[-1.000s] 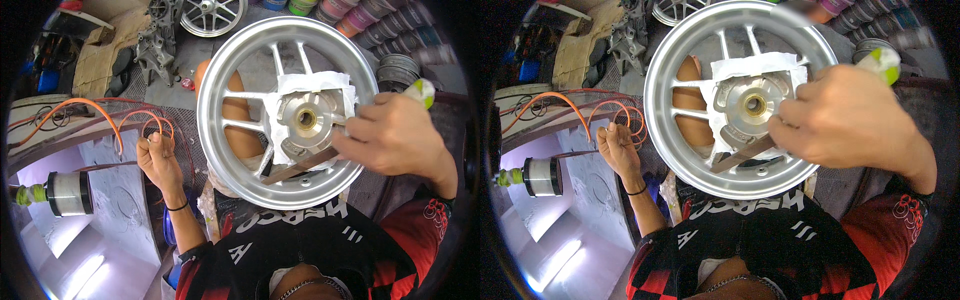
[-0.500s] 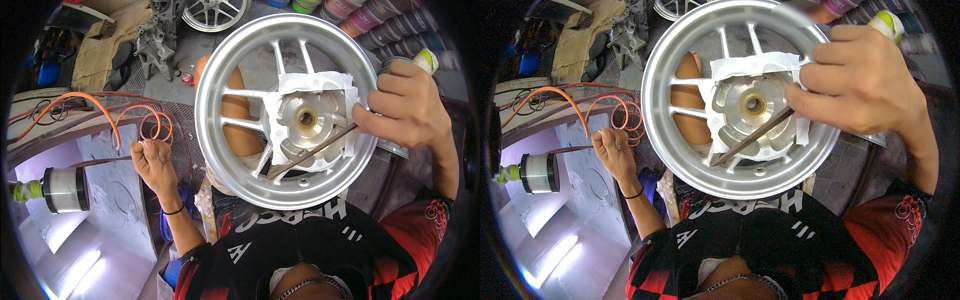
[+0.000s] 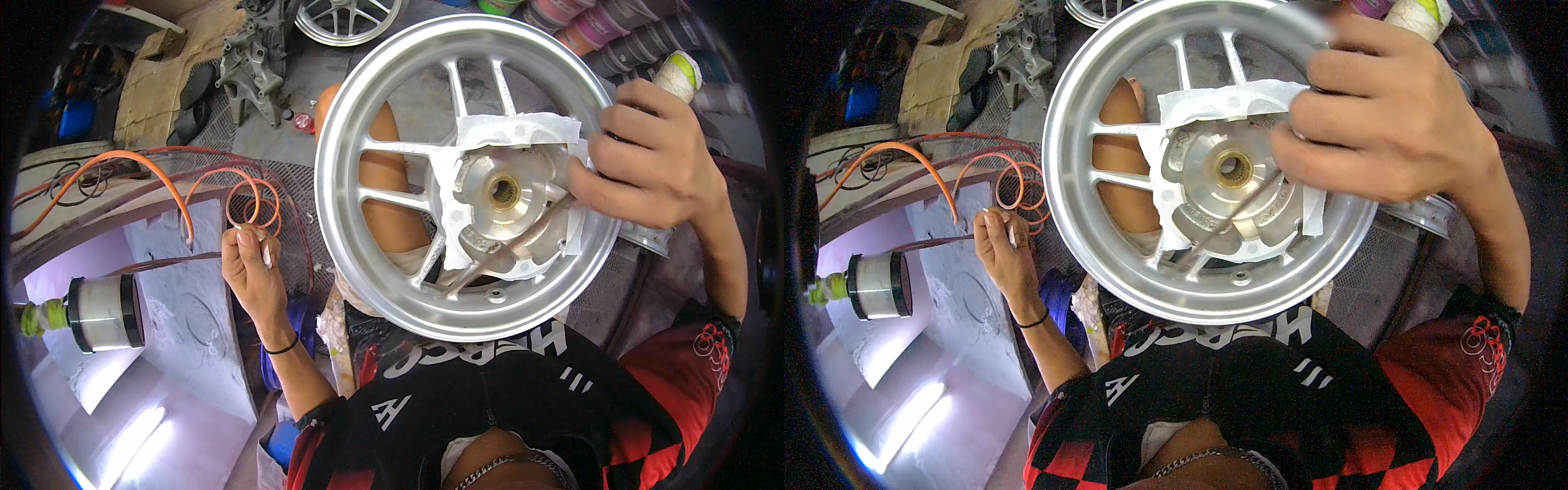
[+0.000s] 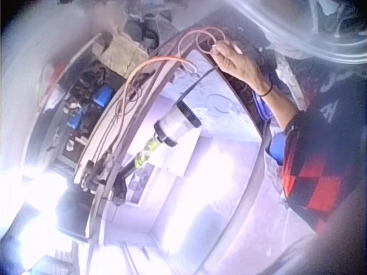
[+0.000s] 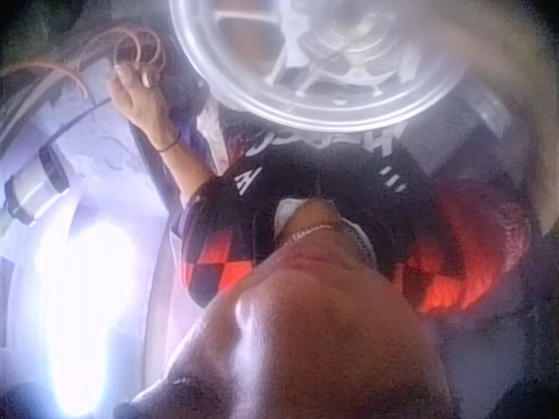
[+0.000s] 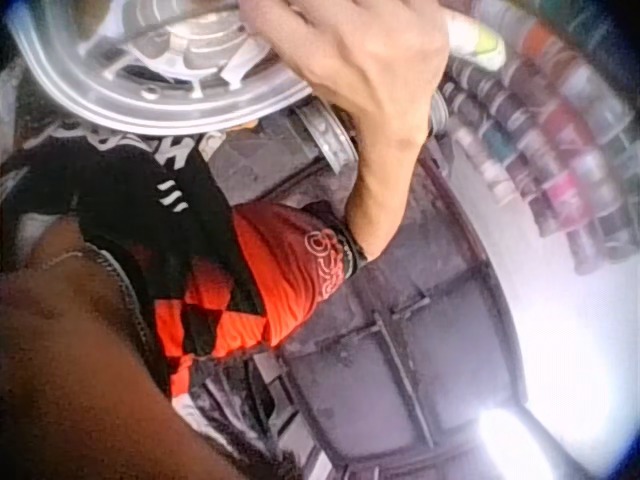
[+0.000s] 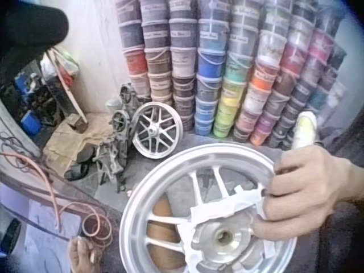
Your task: The person applies masking tape to the center hub of a silver alloy wheel to protect it. They then use a metal file to smooth the surface of the wheel spokes and rim, working methodically around the wheel.
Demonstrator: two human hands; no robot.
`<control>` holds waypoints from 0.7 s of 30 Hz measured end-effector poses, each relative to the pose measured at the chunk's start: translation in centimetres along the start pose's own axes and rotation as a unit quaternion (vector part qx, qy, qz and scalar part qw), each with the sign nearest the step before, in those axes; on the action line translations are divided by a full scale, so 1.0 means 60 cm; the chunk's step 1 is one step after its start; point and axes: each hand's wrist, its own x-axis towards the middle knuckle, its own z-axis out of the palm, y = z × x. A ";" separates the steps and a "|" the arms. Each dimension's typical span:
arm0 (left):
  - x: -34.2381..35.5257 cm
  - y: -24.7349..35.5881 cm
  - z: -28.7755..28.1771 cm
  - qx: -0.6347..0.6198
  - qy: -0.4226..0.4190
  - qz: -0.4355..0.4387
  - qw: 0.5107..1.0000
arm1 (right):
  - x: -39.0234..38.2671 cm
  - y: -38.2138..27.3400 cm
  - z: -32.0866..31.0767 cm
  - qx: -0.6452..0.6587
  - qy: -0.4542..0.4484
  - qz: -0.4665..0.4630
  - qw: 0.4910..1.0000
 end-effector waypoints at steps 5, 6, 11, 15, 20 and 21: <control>0.007 -0.001 0.015 -0.008 0.023 0.012 1.000 | 0.031 -0.020 0.048 0.018 0.021 -0.005 1.000; 0.011 -0.002 0.014 -0.004 0.013 0.014 1.000 | 0.032 -0.028 0.043 0.017 0.014 -0.004 1.000; 0.001 0.002 -0.007 0.055 0.033 0.016 0.998 | 0.014 -0.024 -0.004 0.001 -0.019 0.024 1.000; 0.003 -0.007 -0.006 0.029 0.034 0.038 0.998 | 0.019 -0.033 -0.017 0.001 -0.084 0.071 0.994; 0.018 -0.013 -0.002 -0.021 0.007 0.055 0.998 | 0.042 -0.048 -0.020 0.043 -0.120 0.104 0.986; 0.014 -0.011 -0.008 -0.024 0.016 0.057 0.998 | 0.043 -0.037 -0.032 0.026 -0.120 0.113 0.986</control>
